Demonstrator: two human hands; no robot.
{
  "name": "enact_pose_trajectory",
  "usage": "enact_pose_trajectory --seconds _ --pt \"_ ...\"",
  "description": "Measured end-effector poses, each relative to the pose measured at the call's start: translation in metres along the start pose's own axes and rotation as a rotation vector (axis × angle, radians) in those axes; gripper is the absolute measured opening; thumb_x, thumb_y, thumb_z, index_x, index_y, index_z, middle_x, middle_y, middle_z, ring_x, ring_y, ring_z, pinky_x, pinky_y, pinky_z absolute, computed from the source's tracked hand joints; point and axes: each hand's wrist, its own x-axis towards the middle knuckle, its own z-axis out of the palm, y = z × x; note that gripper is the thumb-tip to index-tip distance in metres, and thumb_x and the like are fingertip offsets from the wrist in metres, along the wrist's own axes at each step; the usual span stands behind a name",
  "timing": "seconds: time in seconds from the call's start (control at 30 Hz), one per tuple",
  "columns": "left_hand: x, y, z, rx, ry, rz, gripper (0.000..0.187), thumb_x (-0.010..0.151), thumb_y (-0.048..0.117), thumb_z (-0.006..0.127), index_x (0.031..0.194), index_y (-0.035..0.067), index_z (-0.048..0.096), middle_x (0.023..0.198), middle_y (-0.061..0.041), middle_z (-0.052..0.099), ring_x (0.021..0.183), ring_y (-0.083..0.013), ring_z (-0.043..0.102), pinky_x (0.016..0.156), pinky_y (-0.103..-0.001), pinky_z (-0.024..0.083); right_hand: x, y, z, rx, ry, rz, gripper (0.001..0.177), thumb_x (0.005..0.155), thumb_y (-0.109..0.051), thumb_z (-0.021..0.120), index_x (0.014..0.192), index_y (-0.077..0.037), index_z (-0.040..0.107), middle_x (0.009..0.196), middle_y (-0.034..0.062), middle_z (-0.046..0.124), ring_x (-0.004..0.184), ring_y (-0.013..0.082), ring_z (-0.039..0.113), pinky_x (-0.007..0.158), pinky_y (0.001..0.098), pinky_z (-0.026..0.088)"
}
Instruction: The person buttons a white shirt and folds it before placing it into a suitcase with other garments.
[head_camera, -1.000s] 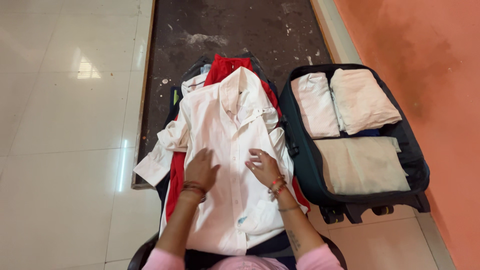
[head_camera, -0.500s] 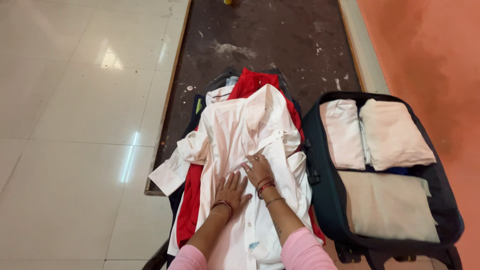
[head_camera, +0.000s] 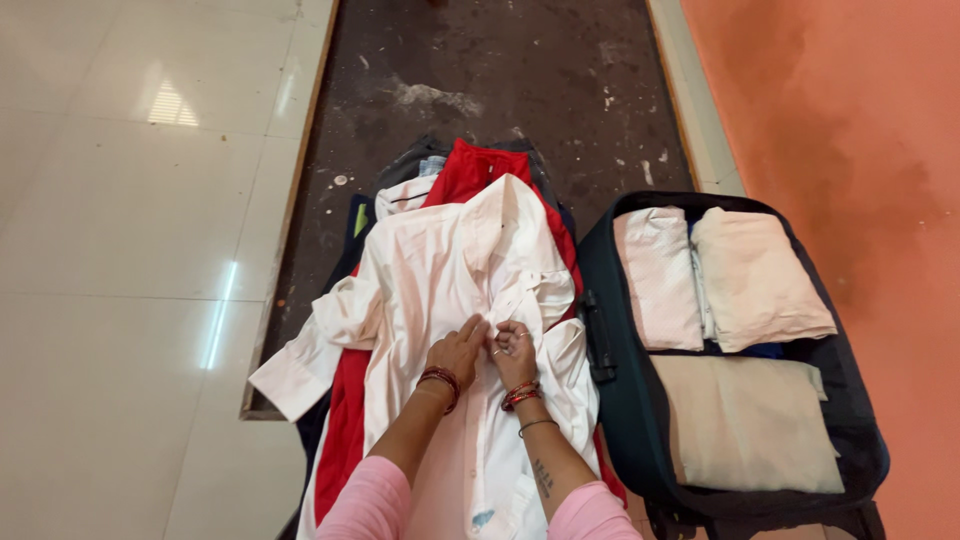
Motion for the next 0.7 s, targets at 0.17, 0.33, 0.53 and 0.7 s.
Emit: enact_pose_trajectory --seconds 0.17,0.33,0.53,0.7 --pt "0.016 -0.012 0.018 -0.275 0.112 -0.087 0.011 0.092 0.020 0.067 0.102 0.015 0.069 0.112 -0.003 0.068 0.102 -0.0292 0.067 0.087 -0.041 0.054 -0.001 -0.005 -0.002 0.068 0.021 0.182 0.035 0.088 0.003 0.072 0.116 -0.004 0.051 0.092 0.0053 0.068 0.077 0.0104 0.065 0.064 0.0239 0.056" --pt "0.016 -0.018 0.025 -0.337 0.143 -0.127 0.011 0.092 0.022 0.069 0.097 0.012 0.069 0.106 -0.008 0.067 0.096 -0.0313 0.067 0.084 -0.043 0.053 -0.003 -0.017 -0.003 0.109 0.026 0.232 0.037 0.089 0.002 0.074 0.117 -0.004 0.052 0.094 0.0056 0.066 0.078 0.0107 0.065 0.064 0.0249 0.057" --pt "0.021 -0.030 0.035 -0.436 0.144 -0.132 0.014 0.089 0.023 0.073 0.095 0.011 0.070 0.099 -0.008 0.069 0.091 -0.0285 0.068 0.082 -0.040 0.054 -0.001 -0.023 -0.005 0.109 -0.024 0.280 0.036 0.090 0.000 0.073 0.117 -0.005 0.051 0.094 0.0052 0.067 0.078 0.0101 0.065 0.066 0.0242 0.057" --pt "0.023 -0.038 0.047 -0.502 0.154 -0.151 0.015 0.089 0.024 0.074 0.094 0.011 0.071 0.096 -0.007 0.070 0.084 -0.0256 0.070 0.076 -0.038 0.055 -0.001 -0.018 -0.006 0.157 -0.052 0.244 0.034 0.089 0.001 0.073 0.115 -0.005 0.051 0.093 0.0066 0.067 0.076 0.0103 0.065 0.065 0.0242 0.057"
